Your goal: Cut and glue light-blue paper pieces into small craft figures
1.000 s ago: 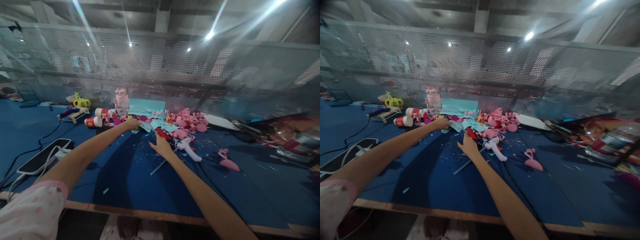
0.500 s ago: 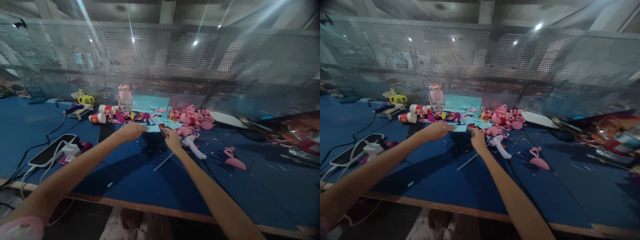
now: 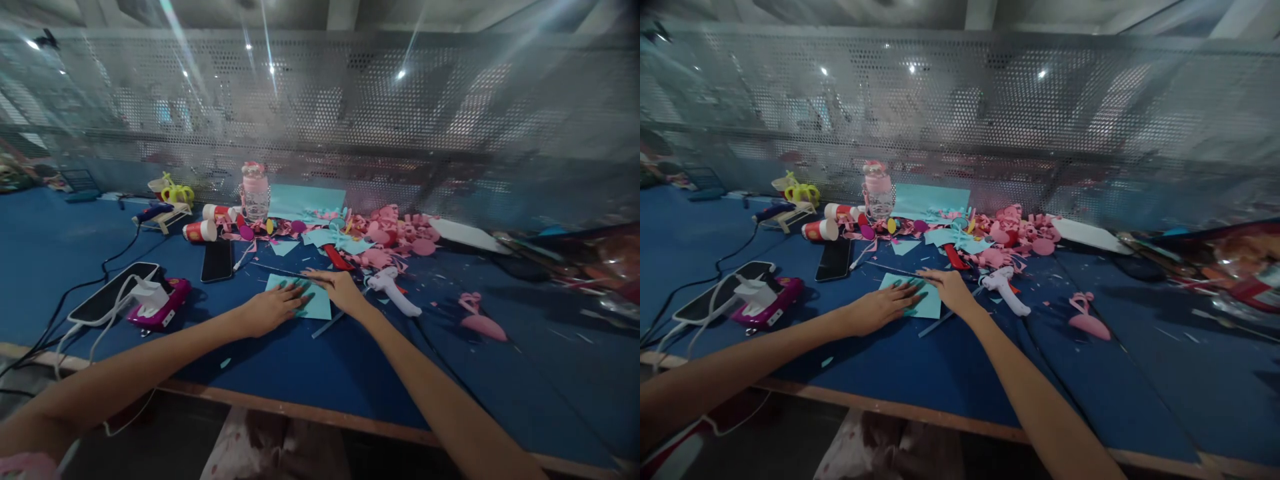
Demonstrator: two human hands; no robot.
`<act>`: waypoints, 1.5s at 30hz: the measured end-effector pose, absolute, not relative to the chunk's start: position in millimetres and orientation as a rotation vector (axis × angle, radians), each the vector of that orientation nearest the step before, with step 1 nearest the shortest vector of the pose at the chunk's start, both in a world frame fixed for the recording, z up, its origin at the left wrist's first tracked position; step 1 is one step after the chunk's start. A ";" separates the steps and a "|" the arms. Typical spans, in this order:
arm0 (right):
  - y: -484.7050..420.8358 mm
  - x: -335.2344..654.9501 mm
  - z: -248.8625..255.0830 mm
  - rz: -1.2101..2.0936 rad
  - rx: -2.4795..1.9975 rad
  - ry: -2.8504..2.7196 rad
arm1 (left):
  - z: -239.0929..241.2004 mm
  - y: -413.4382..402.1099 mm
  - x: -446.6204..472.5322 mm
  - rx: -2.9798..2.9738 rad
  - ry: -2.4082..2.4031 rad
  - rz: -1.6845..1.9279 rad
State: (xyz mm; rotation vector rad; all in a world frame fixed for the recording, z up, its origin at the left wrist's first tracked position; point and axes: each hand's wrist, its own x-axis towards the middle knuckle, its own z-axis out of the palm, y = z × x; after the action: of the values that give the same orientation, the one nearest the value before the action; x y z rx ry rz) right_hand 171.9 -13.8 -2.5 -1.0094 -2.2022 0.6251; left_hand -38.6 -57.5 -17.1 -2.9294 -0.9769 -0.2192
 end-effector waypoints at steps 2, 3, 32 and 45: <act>-12.0 175.1 -4.2 0.703 -1.016 -2.248 | -16.4 -58.8 -40.7 -2.947 -0.830 -0.281; -11.5 176.9 -4.3 0.727 -1.022 -2.269 | -16.3 -60.4 -42.2 -2.950 -0.757 -0.329; -12.9 194.1 -15.5 0.022 -1.407 -2.362 | -13.7 -51.6 -54.5 -3.027 -0.989 -0.402; -12.8 198.1 -12.8 -0.009 -1.341 -1.999 | -11.2 -56.7 -54.0 -3.182 -1.017 -0.290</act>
State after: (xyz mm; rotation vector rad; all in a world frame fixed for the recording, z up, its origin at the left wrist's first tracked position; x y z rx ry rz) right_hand 198.1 -12.8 -12.8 -1.3411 -1.9991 -0.0092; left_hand -54.0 -56.7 -11.2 -3.1816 -1.0174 -0.2902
